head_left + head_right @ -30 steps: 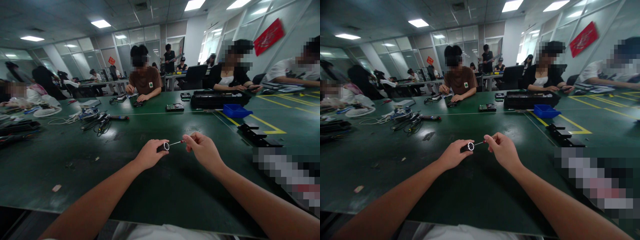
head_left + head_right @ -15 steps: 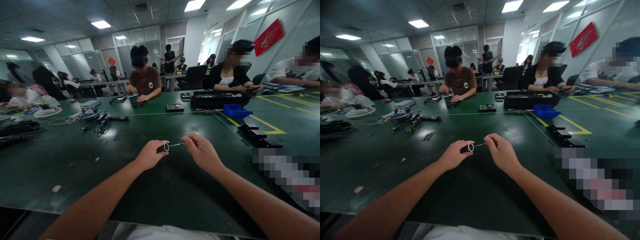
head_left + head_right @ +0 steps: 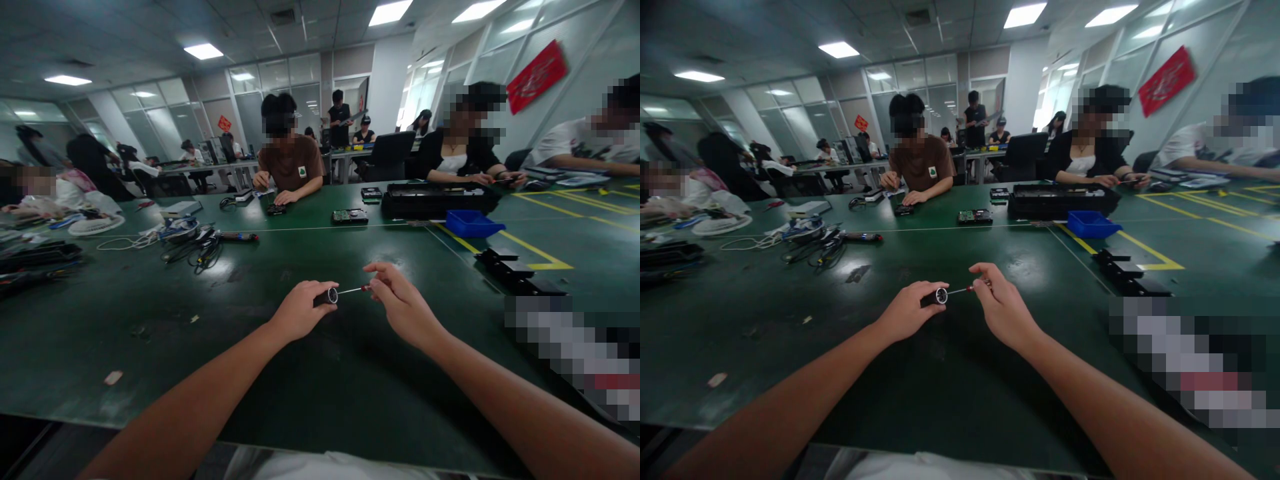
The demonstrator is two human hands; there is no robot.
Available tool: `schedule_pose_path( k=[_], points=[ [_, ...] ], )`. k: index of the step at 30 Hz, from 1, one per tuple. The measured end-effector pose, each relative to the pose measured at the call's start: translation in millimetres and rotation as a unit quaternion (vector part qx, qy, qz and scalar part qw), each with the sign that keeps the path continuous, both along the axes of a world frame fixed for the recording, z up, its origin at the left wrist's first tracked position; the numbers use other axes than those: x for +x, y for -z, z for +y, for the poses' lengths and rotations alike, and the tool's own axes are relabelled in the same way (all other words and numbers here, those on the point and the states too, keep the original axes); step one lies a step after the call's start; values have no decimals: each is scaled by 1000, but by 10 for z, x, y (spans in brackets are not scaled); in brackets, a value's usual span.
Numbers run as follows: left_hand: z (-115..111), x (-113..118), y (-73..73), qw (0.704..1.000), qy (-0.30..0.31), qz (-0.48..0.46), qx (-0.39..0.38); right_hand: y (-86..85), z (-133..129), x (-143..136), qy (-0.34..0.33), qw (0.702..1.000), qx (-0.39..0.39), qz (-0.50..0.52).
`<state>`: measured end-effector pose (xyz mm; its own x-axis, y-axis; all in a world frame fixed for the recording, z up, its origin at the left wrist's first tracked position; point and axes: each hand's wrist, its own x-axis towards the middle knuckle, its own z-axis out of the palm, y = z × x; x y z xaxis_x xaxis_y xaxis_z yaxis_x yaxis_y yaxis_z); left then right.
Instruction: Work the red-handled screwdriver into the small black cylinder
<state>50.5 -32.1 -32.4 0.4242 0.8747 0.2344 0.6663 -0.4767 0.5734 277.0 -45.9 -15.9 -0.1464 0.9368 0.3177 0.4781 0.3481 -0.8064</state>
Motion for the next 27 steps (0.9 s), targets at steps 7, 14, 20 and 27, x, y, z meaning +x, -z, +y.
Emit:
schedule_pose_path(
  k=[7, 14, 20, 27],
  points=[
    [-7, 5, -12, 1000, 3, -6, -5, 19, 6, 3, 13, 1000, -13, 1],
    [-14, 2, -15, 1000, -2, -15, 17, 27, 55, -48, 6, 978, -55, 202],
    [14, -26, -12, 998, 18, 33, 50, 61, 169, -11, 69, 900, -181, 391],
    [22, -20, 9, 999, 14, 35, 14, 83, 118, -30, 44, 949, -106, 292]
  ],
)
